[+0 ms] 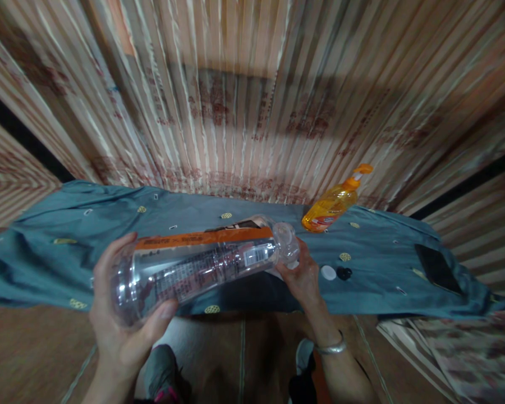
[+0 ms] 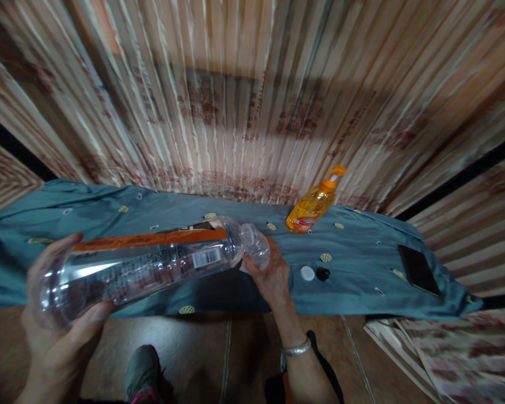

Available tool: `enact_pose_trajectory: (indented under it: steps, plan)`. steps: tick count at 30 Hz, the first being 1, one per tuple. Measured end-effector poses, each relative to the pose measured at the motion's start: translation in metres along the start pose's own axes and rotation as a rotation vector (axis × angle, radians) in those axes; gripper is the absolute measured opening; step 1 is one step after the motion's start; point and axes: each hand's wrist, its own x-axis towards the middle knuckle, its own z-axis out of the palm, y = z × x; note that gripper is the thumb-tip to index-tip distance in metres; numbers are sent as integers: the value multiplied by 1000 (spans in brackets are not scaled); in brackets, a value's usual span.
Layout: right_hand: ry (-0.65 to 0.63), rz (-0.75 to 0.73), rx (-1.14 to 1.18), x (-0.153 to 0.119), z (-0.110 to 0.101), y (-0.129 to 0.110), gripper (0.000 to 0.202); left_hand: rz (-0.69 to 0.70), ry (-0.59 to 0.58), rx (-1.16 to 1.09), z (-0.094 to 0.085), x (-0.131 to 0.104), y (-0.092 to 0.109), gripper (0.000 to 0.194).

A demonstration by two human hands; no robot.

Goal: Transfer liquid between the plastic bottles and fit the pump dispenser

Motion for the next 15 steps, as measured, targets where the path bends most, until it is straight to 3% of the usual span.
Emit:
enact_pose_trajectory:
  steps: [15]
  plan:
    - [-10,15,10,0,-1,-1,57,1,-4,-47,4,2,2,82]
